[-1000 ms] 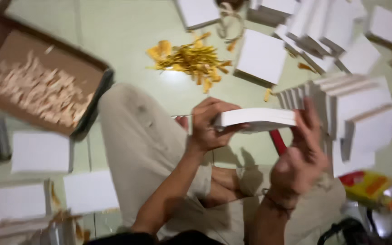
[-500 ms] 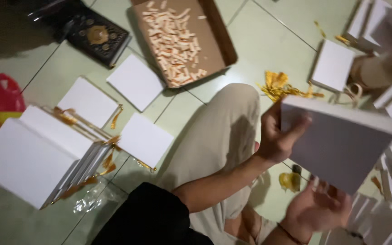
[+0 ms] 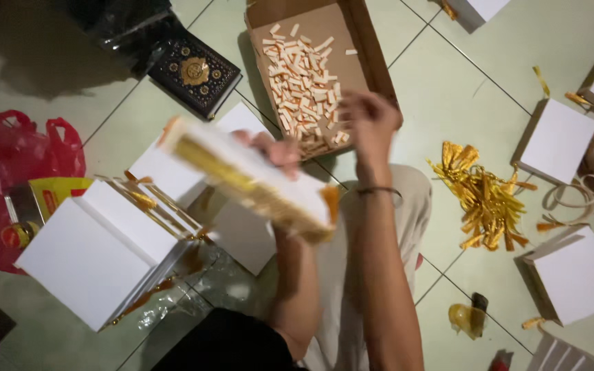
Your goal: The person sits on the floor and decorates small white boxes by applying a gold ribbon and a gold tassel to the spine. They use a small black tool to smooth the ribbon and press the tassel into place, then set the finished box aside.
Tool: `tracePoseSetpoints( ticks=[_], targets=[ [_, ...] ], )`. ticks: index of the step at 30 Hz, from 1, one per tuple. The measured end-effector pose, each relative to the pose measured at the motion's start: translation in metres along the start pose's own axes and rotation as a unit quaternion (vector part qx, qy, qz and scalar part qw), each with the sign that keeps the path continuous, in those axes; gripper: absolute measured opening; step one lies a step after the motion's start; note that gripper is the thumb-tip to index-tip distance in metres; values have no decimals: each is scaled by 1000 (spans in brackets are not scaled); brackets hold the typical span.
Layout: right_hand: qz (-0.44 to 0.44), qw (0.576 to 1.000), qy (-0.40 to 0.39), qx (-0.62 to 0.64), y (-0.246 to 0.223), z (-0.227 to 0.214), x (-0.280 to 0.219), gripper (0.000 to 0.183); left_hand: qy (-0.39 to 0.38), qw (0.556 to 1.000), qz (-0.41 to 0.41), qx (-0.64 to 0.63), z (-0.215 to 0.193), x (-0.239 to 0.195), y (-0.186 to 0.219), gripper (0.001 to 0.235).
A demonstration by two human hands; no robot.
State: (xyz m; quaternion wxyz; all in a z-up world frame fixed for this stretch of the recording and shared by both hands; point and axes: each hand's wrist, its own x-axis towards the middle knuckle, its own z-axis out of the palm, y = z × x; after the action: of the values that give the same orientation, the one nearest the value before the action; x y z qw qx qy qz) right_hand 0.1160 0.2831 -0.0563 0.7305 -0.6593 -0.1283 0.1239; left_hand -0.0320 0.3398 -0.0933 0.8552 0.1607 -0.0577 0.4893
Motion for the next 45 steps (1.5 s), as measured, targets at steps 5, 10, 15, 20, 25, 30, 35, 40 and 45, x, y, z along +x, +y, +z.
tracePoseSetpoints(
  ticks=[5, 10, 15, 20, 25, 30, 35, 40, 45],
  targets=[
    [36, 943, -191, -269, 41, 49, 17, 23, -184, 979, 60, 62, -36, 37, 51, 35],
    [15, 906, -215, -363, 66, 62, 21, 19, -149, 984, 78, 65, -67, 40, 28, 39],
    [48, 848, -242, -469, 68, 63, 19, 17, -115, 988, 70, 69, -97, 39, 1, 44],
    [43, 878, -214, -427, 73, 68, 23, 13, -143, 987, 44, 54, -92, 40, -8, 42],
    [36, 916, -152, -370, 70, 67, 21, 13, -177, 983, 9, 52, -84, 37, -15, 43],
    [27, 951, -63, -303, 49, 54, 14, 30, -149, 988, 0, 41, -72, 26, -24, 44],
    [-45, 995, 76, -47, -13, 10, 3, 17, -114, 993, -14, 5, -61, 15, -52, 50],
    [-92, 985, 144, -20, -97, -115, -90, 20, 23, 998, -48, -43, -10, -15, -95, 48],
    [-71, 971, 214, -76, -150, -199, -218, 12, -40, 993, -106, -12, 75, -53, -116, 40]
  ],
)
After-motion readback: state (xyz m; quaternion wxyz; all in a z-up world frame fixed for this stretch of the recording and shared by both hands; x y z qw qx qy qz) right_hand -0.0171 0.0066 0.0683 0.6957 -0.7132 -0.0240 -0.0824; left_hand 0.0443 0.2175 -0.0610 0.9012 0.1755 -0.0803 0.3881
